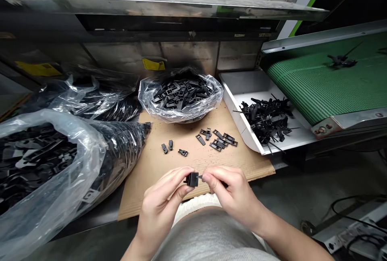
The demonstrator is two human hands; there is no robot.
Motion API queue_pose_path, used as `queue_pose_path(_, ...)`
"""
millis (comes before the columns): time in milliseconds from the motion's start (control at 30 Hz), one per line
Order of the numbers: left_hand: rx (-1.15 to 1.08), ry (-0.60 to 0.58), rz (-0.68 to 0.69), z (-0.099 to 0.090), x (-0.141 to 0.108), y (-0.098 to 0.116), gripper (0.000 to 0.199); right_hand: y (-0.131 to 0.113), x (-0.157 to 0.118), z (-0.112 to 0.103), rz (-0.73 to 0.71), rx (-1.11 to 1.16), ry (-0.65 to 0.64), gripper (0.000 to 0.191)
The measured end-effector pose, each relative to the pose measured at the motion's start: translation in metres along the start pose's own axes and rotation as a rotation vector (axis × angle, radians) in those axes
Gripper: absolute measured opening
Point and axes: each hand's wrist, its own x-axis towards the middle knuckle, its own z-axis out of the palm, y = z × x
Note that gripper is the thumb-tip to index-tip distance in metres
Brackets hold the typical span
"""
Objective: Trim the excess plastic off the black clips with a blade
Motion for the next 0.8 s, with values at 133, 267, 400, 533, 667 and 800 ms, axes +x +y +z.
queue_pose_path(133,-0.010,0.032,-0.067,0.000,-0.001,-0.001,0.025,-0.002,-0.004,0.002,0.001,0.040,-0.091,0.028)
queue_pose_path(267,-0.026,0.089,-0.177,0.003,0.000,-0.004,0.024,-0.004,-0.007,0.003,-0.004,0.185,-0.204,0.028)
queue_pose_path(400,-0.054,0.033,-0.175,0.006,0.004,-0.004,0.024,0.002,0.002,-0.002,0.156,0.296,-0.019,0.024)
queue_pose_path(533,-0.096,-0.018,-0.136,0.009,0.008,-0.007,0.016,0.013,0.017,-0.009,0.204,0.330,0.036,0.024)
queue_pose_path(667,-0.356,-0.083,-0.450,0.019,0.011,-0.005,0.028,0.023,0.014,-0.022,0.188,0.284,0.173,0.020)
queue_pose_path(800,-0.761,-0.029,-0.539,0.041,0.018,0.011,0.036,0.027,-0.003,-0.035,0.014,0.037,0.114,0.018)
